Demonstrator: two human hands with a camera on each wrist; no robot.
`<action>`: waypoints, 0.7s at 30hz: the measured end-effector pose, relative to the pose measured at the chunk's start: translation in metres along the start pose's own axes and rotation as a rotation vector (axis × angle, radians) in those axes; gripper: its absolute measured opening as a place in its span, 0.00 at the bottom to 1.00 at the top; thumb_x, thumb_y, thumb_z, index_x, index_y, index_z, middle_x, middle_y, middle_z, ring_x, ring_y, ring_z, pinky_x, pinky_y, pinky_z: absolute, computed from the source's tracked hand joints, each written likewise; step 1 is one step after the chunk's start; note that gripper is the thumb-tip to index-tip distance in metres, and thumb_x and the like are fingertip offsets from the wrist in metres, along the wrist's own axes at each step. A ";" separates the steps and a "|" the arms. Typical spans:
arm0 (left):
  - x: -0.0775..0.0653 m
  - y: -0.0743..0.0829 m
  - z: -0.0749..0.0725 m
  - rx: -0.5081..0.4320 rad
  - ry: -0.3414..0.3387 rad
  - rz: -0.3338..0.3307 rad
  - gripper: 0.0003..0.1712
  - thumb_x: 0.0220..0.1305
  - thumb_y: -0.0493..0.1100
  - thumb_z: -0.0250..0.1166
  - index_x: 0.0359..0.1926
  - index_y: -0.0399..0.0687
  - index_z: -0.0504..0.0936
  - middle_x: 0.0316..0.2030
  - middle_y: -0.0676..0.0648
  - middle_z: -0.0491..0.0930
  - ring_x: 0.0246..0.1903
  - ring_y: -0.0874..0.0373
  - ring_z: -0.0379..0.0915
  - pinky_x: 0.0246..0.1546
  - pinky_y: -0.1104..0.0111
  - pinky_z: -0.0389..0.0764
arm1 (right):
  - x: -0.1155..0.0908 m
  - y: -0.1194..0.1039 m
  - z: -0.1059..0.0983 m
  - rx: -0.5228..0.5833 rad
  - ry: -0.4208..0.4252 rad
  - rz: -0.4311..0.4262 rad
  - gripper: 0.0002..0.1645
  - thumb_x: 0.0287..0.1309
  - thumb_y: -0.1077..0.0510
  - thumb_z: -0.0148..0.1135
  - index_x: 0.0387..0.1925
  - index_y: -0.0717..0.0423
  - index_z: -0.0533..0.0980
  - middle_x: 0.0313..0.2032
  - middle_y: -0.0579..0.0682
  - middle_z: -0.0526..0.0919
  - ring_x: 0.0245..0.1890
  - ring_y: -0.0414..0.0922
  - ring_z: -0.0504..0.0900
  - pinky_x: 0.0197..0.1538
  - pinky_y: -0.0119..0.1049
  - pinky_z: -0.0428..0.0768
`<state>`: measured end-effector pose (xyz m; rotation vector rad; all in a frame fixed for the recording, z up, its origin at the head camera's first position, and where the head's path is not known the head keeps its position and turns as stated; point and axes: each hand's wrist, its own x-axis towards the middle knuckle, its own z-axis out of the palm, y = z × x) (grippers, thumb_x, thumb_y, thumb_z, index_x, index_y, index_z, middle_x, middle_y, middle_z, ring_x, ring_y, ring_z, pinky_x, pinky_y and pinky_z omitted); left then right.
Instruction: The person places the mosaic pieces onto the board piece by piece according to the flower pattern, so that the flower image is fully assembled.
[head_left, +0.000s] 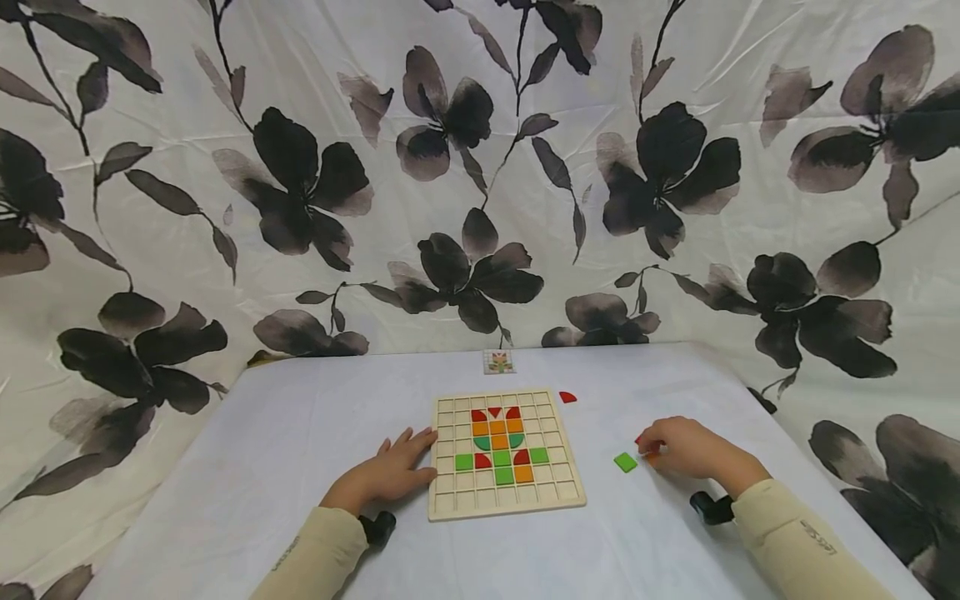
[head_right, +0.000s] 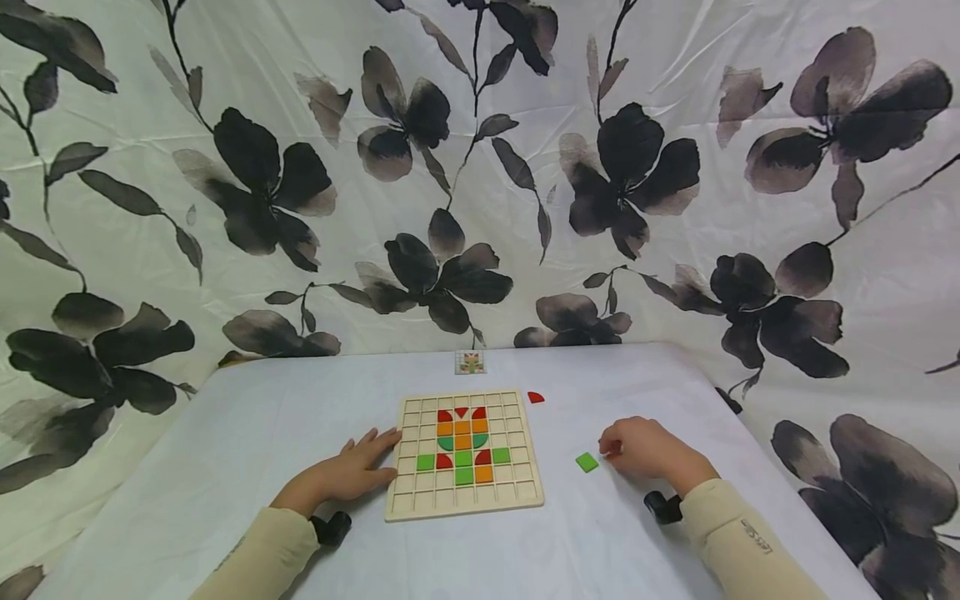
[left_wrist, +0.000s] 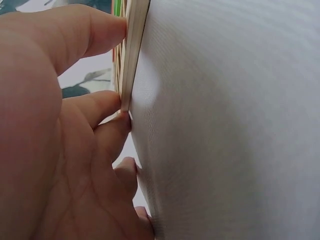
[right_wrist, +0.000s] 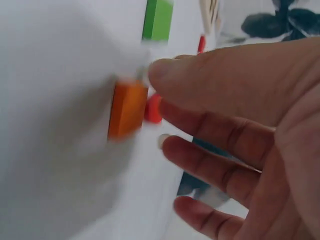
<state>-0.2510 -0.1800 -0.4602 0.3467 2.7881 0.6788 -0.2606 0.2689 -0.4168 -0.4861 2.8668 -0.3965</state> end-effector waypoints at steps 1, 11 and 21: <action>0.000 -0.001 0.000 0.001 0.002 0.001 0.38 0.65 0.52 0.60 0.72 0.46 0.61 0.74 0.45 0.57 0.75 0.40 0.41 0.72 0.39 0.39 | -0.002 0.003 -0.002 -0.004 -0.008 0.017 0.12 0.51 0.66 0.67 0.37 0.48 0.82 0.37 0.44 0.81 0.39 0.44 0.75 0.47 0.46 0.79; 0.000 -0.003 0.002 0.007 0.011 -0.001 0.38 0.65 0.52 0.60 0.72 0.46 0.62 0.74 0.45 0.57 0.75 0.40 0.41 0.72 0.38 0.40 | -0.001 0.016 0.003 0.026 -0.009 0.054 0.14 0.50 0.66 0.68 0.40 0.49 0.82 0.40 0.46 0.81 0.43 0.47 0.76 0.52 0.52 0.79; -0.001 0.002 0.000 0.001 0.002 -0.014 0.38 0.65 0.52 0.60 0.72 0.46 0.61 0.74 0.45 0.57 0.76 0.40 0.41 0.72 0.39 0.39 | 0.003 0.019 0.009 0.045 0.019 0.010 0.13 0.47 0.65 0.71 0.35 0.48 0.80 0.42 0.45 0.81 0.45 0.47 0.77 0.54 0.51 0.78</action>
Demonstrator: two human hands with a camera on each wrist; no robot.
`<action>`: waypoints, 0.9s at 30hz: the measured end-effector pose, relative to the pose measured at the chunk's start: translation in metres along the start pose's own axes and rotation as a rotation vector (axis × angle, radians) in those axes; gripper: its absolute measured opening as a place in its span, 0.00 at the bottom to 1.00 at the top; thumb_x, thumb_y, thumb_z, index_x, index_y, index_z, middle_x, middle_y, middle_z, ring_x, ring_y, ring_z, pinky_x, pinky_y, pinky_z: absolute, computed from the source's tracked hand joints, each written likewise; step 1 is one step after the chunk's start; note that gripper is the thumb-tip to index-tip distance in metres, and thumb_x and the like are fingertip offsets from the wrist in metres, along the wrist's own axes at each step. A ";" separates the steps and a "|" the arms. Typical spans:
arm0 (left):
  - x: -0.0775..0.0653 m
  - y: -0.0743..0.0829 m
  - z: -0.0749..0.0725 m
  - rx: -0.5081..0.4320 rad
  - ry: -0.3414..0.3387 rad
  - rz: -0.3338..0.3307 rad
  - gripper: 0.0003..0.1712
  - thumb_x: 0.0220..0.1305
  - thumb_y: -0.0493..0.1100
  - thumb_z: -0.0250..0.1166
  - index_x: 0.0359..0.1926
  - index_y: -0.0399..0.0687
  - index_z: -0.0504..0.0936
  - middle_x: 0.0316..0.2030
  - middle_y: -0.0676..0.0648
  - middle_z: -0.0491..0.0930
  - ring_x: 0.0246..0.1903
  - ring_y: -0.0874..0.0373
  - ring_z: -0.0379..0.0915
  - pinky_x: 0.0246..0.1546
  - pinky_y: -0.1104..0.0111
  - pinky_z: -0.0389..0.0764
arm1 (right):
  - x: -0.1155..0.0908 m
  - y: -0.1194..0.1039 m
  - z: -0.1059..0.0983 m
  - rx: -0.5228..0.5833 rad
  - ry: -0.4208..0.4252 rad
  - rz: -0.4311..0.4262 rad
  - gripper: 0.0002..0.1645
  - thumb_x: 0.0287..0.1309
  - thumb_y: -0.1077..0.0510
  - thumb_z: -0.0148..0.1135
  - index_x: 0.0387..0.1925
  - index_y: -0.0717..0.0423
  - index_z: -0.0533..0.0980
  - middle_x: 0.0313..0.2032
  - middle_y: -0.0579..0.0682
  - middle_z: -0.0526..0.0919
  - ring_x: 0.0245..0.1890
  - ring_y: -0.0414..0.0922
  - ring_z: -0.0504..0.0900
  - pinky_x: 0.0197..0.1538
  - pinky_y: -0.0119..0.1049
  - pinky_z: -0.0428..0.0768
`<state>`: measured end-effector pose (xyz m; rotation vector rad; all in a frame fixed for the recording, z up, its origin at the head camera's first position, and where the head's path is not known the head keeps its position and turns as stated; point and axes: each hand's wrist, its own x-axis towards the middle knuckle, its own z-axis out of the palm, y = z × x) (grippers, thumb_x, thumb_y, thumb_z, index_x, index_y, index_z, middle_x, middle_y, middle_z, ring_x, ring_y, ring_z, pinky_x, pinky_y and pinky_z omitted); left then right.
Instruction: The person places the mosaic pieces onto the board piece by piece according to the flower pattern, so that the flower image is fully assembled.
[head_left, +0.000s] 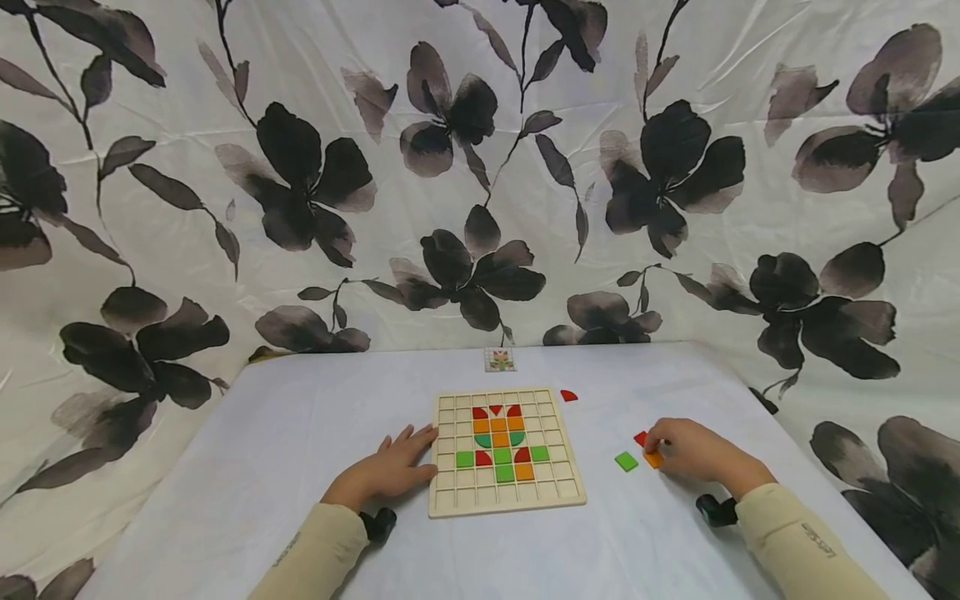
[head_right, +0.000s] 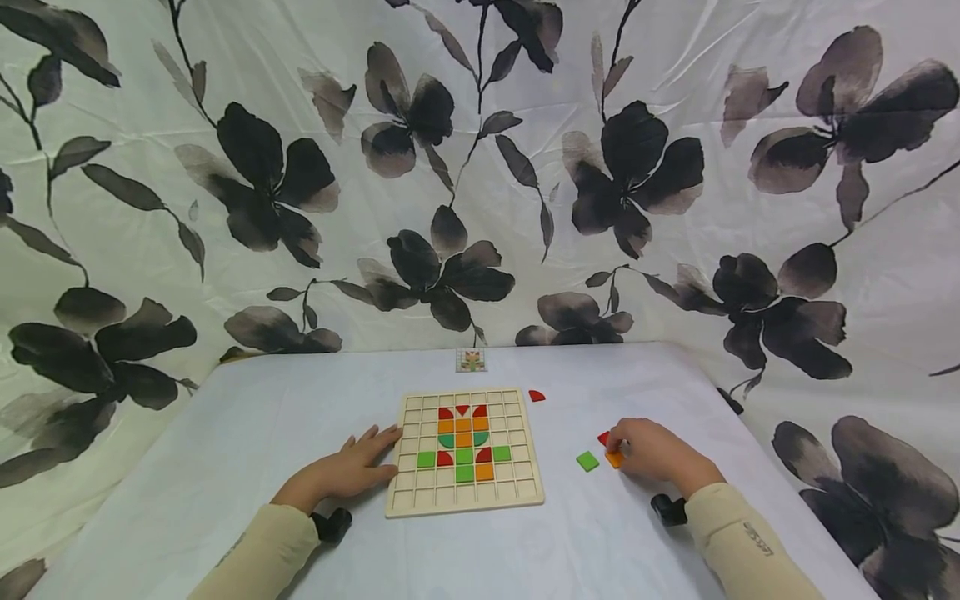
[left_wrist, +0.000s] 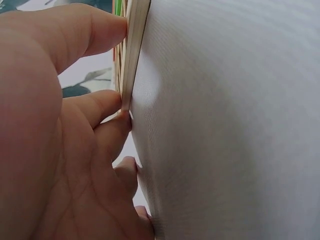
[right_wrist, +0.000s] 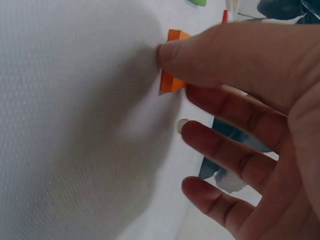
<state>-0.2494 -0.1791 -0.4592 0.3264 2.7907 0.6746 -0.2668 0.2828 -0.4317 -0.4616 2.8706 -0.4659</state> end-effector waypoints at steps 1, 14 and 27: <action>0.000 0.000 0.000 0.000 0.001 -0.001 0.38 0.65 0.52 0.60 0.72 0.46 0.61 0.74 0.45 0.57 0.76 0.40 0.41 0.72 0.39 0.39 | 0.000 0.000 0.000 0.004 0.000 -0.001 0.13 0.47 0.65 0.71 0.35 0.48 0.80 0.41 0.45 0.81 0.44 0.47 0.76 0.53 0.51 0.78; -0.001 0.001 -0.002 0.000 0.001 -0.006 0.38 0.65 0.52 0.60 0.72 0.46 0.61 0.74 0.45 0.57 0.76 0.40 0.41 0.72 0.40 0.40 | 0.015 -0.036 0.002 -0.008 0.102 -0.147 0.15 0.44 0.60 0.70 0.38 0.45 0.82 0.35 0.36 0.77 0.37 0.40 0.74 0.44 0.37 0.78; 0.003 -0.003 -0.001 -0.007 -0.003 -0.001 0.39 0.64 0.54 0.61 0.72 0.47 0.62 0.74 0.46 0.57 0.76 0.41 0.40 0.72 0.39 0.39 | 0.040 -0.124 0.031 -0.114 0.058 -0.440 0.14 0.57 0.49 0.67 0.45 0.45 0.85 0.42 0.39 0.82 0.45 0.40 0.77 0.53 0.40 0.79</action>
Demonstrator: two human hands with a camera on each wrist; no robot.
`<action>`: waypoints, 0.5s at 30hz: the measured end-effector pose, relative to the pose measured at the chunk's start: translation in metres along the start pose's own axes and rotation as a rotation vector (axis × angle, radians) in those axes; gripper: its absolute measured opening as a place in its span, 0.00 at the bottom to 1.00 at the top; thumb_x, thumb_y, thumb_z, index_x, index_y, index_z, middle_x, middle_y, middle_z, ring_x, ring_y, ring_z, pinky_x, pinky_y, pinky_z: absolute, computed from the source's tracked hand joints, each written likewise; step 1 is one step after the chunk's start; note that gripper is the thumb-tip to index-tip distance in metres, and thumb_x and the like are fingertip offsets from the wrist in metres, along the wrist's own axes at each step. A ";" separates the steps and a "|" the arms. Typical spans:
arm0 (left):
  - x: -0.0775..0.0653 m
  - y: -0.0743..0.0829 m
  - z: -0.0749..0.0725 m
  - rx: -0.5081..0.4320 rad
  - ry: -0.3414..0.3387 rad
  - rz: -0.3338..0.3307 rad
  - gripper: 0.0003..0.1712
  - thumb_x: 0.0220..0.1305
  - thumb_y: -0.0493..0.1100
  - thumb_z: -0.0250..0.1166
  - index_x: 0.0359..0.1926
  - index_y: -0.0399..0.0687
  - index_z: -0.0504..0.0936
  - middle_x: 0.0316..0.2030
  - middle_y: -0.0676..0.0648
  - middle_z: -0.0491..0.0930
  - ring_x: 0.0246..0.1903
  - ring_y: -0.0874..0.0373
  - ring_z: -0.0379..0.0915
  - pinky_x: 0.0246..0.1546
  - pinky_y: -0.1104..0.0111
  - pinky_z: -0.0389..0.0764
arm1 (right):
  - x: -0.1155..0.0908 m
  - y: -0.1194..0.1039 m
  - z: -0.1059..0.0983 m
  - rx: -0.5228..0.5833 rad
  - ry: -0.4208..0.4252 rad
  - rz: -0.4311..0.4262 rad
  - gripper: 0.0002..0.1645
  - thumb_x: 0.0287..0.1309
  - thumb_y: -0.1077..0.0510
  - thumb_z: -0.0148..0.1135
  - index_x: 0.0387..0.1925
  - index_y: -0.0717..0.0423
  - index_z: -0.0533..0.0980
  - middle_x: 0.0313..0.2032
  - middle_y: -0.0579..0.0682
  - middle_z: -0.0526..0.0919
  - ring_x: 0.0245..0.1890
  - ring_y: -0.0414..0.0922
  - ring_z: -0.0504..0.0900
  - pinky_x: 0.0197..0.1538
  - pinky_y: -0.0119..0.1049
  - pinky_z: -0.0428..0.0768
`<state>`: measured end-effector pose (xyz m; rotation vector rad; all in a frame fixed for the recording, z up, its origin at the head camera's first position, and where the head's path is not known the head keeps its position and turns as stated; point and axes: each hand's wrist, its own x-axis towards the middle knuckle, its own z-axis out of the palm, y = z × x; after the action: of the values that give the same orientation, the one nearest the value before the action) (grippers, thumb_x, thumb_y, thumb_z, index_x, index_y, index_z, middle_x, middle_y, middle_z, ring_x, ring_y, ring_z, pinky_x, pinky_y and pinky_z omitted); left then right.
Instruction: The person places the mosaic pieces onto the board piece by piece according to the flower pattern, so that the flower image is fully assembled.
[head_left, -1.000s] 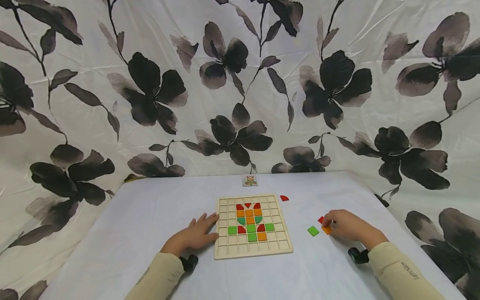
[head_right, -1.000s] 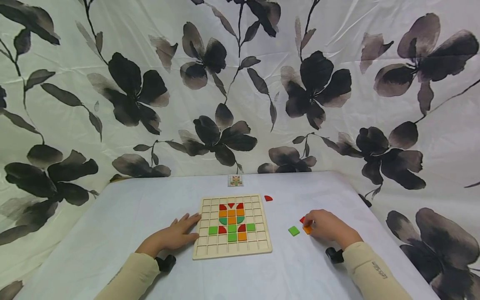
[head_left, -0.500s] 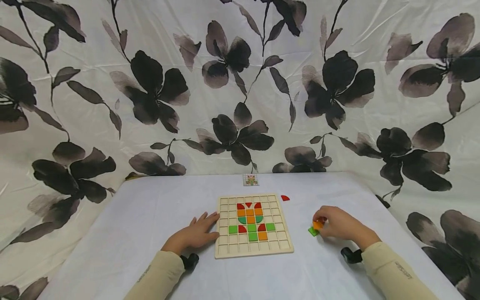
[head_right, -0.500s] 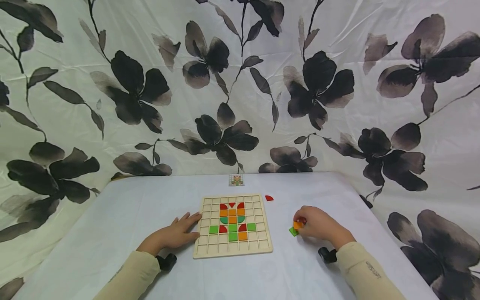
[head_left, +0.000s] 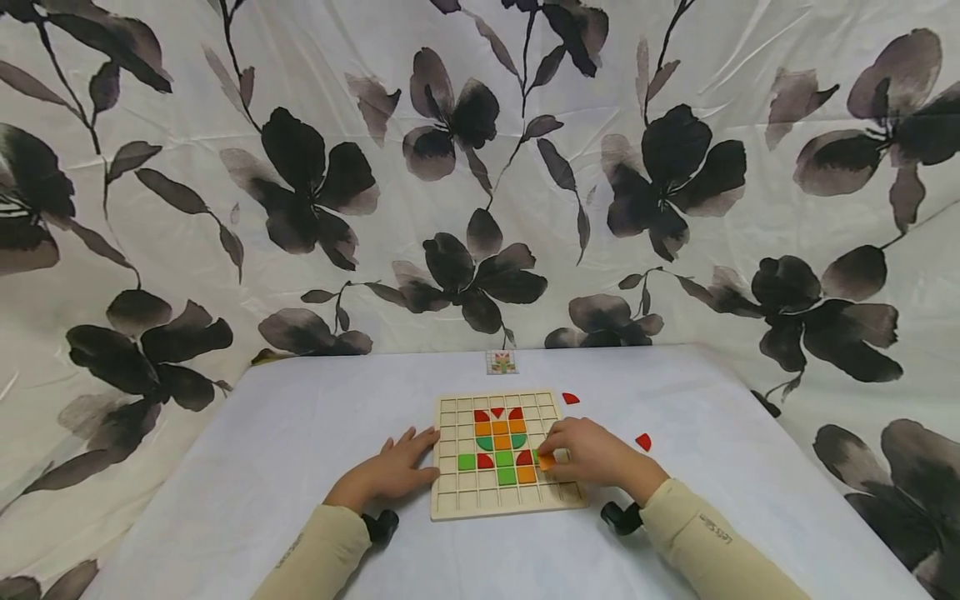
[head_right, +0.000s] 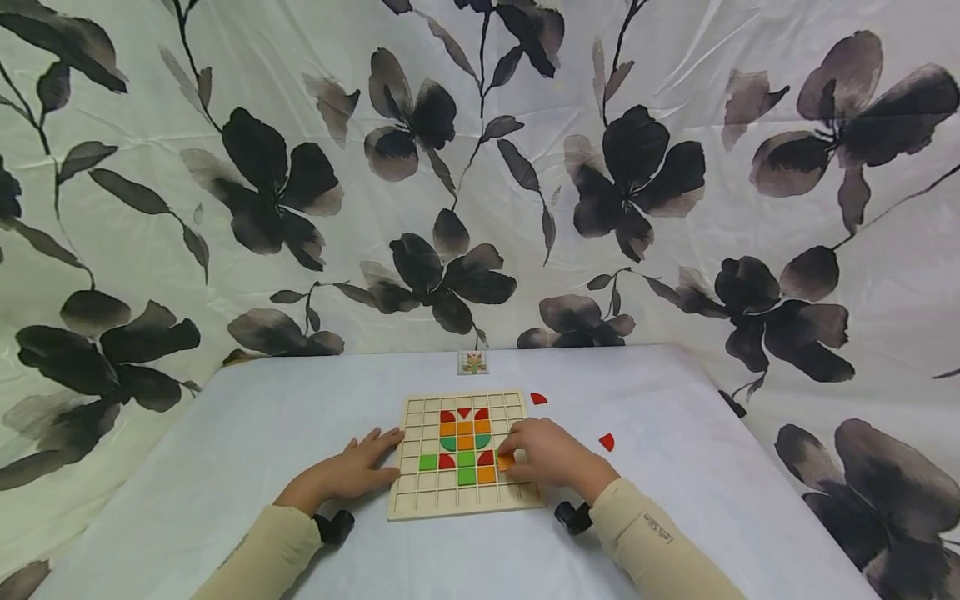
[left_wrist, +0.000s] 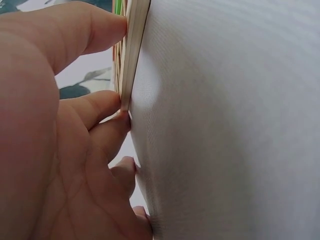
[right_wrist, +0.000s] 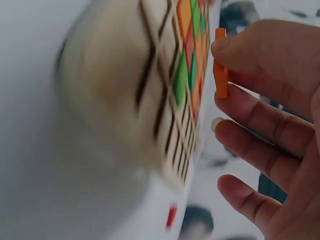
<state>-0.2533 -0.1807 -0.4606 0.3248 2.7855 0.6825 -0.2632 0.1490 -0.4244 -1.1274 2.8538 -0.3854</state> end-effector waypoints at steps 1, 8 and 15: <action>0.000 0.000 0.001 -0.001 0.002 0.003 0.39 0.64 0.54 0.61 0.72 0.47 0.62 0.74 0.46 0.57 0.76 0.40 0.41 0.72 0.39 0.39 | 0.004 -0.005 0.002 -0.015 0.001 -0.021 0.14 0.57 0.48 0.66 0.45 0.45 0.85 0.42 0.39 0.83 0.45 0.40 0.77 0.54 0.40 0.78; 0.001 -0.002 0.002 -0.004 0.007 0.003 0.40 0.63 0.55 0.62 0.72 0.47 0.62 0.74 0.47 0.57 0.76 0.41 0.41 0.72 0.40 0.40 | 0.021 -0.037 0.015 -0.030 0.037 -0.089 0.12 0.61 0.47 0.64 0.44 0.43 0.85 0.41 0.36 0.85 0.45 0.38 0.79 0.54 0.38 0.76; -0.002 0.001 0.000 -0.002 0.002 -0.006 0.39 0.63 0.54 0.62 0.72 0.48 0.62 0.74 0.47 0.58 0.76 0.41 0.41 0.73 0.40 0.40 | 0.032 -0.055 0.025 -0.079 0.067 -0.148 0.11 0.60 0.46 0.65 0.41 0.42 0.85 0.40 0.35 0.86 0.45 0.36 0.81 0.50 0.34 0.76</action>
<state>-0.2510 -0.1805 -0.4602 0.3148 2.7866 0.6852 -0.2464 0.0837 -0.4333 -1.3713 2.8746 -0.3263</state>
